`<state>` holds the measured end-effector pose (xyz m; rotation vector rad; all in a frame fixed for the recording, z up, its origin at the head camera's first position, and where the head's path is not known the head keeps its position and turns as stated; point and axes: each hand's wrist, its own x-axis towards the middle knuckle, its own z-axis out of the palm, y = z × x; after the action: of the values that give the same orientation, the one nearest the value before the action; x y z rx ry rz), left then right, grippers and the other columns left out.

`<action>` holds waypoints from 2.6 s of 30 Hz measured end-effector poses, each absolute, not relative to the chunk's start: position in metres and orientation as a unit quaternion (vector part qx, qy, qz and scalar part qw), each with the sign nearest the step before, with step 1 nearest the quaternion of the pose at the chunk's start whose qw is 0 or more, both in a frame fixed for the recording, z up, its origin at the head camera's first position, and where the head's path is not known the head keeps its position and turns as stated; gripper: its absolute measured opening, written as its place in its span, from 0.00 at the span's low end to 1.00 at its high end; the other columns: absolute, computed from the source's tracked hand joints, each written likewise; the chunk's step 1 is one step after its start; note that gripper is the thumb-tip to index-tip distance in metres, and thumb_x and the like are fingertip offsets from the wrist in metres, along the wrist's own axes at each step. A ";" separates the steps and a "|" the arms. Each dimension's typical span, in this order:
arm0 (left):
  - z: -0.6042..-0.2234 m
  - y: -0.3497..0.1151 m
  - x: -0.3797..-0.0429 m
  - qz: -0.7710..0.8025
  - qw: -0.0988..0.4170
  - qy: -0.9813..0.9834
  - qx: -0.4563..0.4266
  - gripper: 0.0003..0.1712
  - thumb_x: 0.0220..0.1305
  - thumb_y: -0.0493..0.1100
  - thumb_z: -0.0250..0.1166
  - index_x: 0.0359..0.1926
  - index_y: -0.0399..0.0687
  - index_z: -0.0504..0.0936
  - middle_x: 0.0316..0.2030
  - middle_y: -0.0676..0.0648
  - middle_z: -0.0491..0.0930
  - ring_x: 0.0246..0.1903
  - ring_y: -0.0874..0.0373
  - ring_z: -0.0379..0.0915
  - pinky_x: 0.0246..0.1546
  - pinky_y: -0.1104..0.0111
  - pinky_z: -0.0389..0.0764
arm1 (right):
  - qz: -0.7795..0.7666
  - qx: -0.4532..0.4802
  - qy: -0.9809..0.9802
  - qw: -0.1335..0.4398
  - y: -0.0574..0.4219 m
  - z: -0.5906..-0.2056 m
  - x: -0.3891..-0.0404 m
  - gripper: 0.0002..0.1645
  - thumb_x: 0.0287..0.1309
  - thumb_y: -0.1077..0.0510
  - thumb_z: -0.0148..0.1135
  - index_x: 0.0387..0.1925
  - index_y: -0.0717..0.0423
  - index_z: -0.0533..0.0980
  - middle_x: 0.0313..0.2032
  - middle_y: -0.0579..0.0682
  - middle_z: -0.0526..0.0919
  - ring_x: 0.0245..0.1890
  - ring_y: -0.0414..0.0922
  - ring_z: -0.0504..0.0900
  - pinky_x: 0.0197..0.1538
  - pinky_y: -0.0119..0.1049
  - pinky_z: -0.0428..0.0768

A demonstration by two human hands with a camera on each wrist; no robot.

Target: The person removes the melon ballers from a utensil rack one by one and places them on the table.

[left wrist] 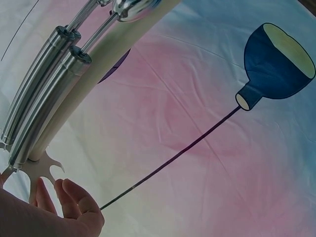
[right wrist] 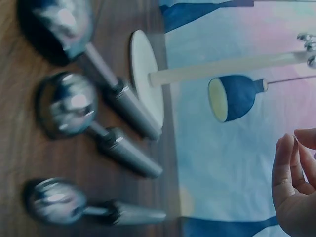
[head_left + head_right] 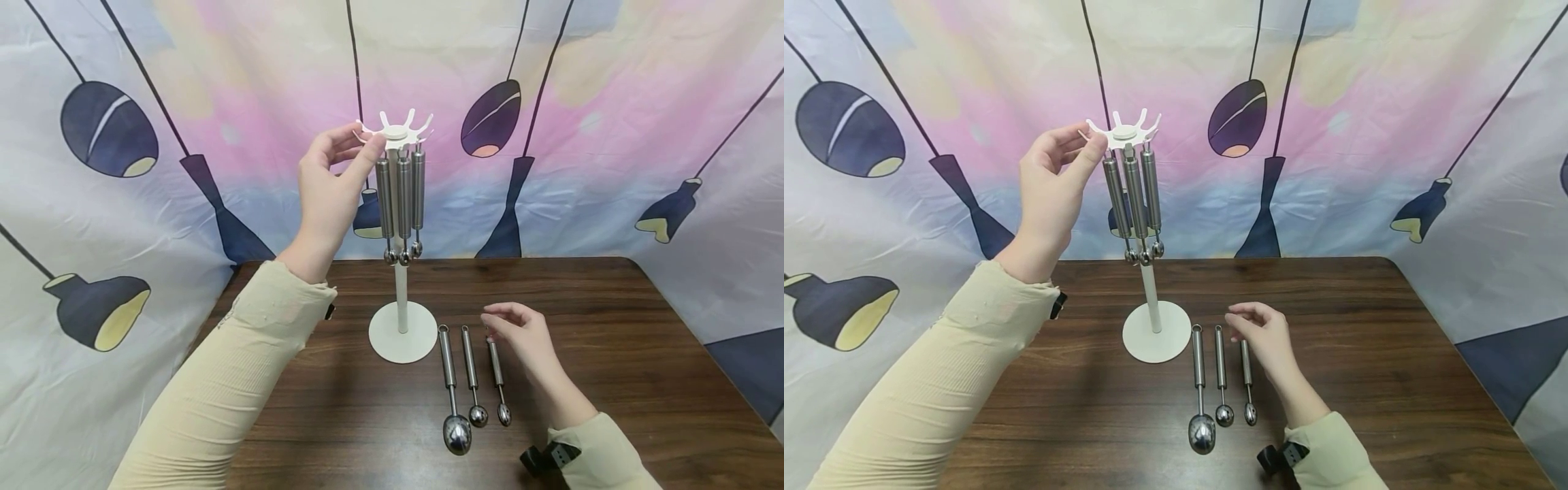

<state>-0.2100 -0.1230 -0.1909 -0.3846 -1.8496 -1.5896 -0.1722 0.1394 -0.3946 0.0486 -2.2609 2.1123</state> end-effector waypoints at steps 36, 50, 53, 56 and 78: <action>-0.193 -0.125 -0.210 -0.605 0.331 -0.711 -0.140 0.23 0.62 0.48 0.69 0.54 0.42 0.80 0.50 0.45 0.83 0.47 0.59 0.76 0.47 0.70 0.75 | 0.712 0.127 -0.684 0.097 0.089 -0.320 -0.200 0.17 0.61 0.61 0.67 0.48 0.67 0.80 0.34 0.37 0.88 0.36 0.38 0.87 0.51 0.34 0.83; -0.190 -0.123 -0.210 -0.606 0.315 -0.719 -0.127 0.23 0.62 0.49 0.70 0.55 0.43 0.80 0.51 0.46 0.83 0.49 0.57 0.76 0.48 0.70 0.74 | 0.682 0.170 -0.701 0.120 0.069 -0.290 -0.213 0.20 0.60 0.58 0.68 0.53 0.61 0.80 0.46 0.47 0.88 0.47 0.37 0.84 0.51 0.30 0.80; -0.190 -0.123 -0.210 -0.607 0.314 -0.719 -0.127 0.23 0.62 0.49 0.70 0.54 0.44 0.80 0.51 0.46 0.83 0.50 0.57 0.76 0.48 0.70 0.74 | 0.671 0.174 -0.710 0.124 0.065 -0.285 -0.216 0.21 0.61 0.58 0.67 0.54 0.60 0.80 0.51 0.55 0.86 0.49 0.37 0.83 0.52 0.32 0.79; -0.191 -0.124 -0.211 -0.608 0.316 -0.717 -0.130 0.23 0.62 0.49 0.69 0.54 0.43 0.80 0.51 0.46 0.83 0.49 0.57 0.76 0.48 0.70 0.74 | 0.662 0.175 -0.719 0.121 0.062 -0.280 -0.218 0.21 0.61 0.58 0.67 0.55 0.59 0.80 0.53 0.57 0.84 0.50 0.37 0.82 0.55 0.35 0.78; -0.192 -0.123 -0.212 -0.609 0.330 -0.708 -0.140 0.23 0.62 0.48 0.69 0.54 0.40 0.80 0.50 0.44 0.83 0.47 0.58 0.77 0.47 0.70 0.75 | 0.642 0.183 -0.737 0.109 0.053 -0.265 -0.223 0.19 0.59 0.60 0.67 0.52 0.59 0.81 0.39 0.47 0.84 0.39 0.37 0.83 0.47 0.32 0.78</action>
<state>-0.2116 -0.1229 -0.1925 -0.3657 -1.8509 -1.5927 -0.2234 0.0532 -0.2647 0.5387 -2.1662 1.8878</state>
